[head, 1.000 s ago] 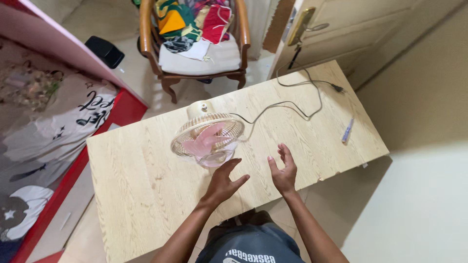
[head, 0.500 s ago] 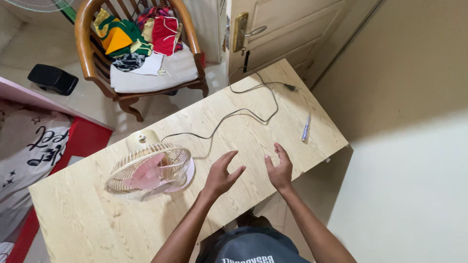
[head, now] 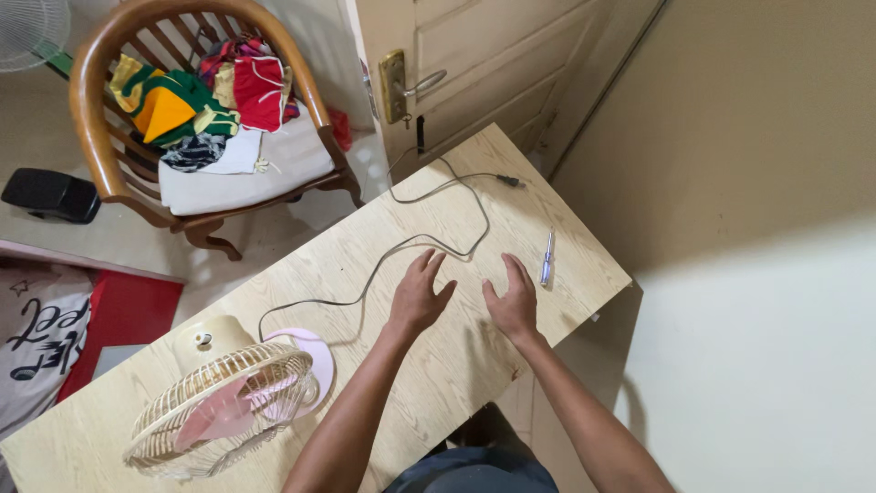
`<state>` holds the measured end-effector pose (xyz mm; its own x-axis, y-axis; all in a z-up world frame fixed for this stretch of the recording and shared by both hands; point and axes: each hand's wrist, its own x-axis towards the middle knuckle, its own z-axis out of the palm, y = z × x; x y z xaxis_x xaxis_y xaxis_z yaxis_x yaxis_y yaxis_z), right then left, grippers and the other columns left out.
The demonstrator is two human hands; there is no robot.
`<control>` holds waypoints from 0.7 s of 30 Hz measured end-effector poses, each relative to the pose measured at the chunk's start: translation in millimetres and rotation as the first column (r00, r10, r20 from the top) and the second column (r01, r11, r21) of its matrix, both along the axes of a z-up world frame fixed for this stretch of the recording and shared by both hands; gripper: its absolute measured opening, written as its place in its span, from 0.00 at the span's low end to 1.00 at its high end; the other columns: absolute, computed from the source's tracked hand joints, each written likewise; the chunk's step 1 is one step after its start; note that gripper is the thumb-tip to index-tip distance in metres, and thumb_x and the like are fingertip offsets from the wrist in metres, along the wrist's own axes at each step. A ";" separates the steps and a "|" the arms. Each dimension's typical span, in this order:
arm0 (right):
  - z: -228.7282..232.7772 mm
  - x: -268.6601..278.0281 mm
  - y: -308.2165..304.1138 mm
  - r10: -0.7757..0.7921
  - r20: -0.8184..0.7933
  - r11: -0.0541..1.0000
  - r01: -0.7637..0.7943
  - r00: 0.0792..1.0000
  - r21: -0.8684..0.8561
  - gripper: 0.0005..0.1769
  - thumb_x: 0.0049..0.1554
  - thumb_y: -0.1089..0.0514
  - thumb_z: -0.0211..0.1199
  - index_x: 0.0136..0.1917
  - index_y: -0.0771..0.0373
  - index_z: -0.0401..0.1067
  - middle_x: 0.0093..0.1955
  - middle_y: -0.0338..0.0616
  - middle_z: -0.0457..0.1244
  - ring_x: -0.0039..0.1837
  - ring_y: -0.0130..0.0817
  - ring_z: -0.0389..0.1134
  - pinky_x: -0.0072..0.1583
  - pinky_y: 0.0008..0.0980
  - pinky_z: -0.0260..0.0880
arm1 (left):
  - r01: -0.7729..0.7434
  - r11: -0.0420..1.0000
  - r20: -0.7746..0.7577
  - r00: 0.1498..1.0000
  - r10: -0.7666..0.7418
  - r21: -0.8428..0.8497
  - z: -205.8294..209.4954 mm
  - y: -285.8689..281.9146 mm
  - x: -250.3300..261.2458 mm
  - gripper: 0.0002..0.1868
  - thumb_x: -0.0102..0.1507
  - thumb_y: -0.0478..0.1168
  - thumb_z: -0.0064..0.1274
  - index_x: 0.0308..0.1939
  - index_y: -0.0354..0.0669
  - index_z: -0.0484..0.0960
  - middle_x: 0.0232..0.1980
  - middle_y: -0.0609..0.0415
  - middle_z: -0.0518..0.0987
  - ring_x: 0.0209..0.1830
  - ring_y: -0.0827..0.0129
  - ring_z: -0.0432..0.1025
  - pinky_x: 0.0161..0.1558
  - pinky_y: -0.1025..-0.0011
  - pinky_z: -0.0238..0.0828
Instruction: The person disassembles a small electric fan on a wooden table. They remove the front grille, then the fan blades, and finally the rear grille, placing each part on the table. The person uses a screwdriver to loosen a screw on the fan's motor housing.
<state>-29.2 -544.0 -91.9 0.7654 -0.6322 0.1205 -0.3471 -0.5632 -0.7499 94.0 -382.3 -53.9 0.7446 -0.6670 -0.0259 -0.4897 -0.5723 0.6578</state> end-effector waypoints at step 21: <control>-58.4 184.0 -147.5 0.092 -0.512 0.962 -0.209 0.854 -0.176 0.64 0.41 0.40 0.78 0.79 0.66 0.48 0.82 0.63 0.41 0.83 0.60 0.39 0.77 0.67 0.31 | 0.123 0.912 0.255 0.937 -0.237 0.392 -134.3 -168.2 178.9 0.33 0.61 0.32 0.45 0.72 0.34 0.64 0.79 0.43 0.57 0.80 0.48 0.47 0.74 0.50 0.47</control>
<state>154.8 -691.5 -150.3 0.8432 -0.5069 -0.1791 -0.5360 -0.7666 -0.3536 272.9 -550.6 -188.2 0.6242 -0.7755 -0.0945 -0.7438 -0.6269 0.2319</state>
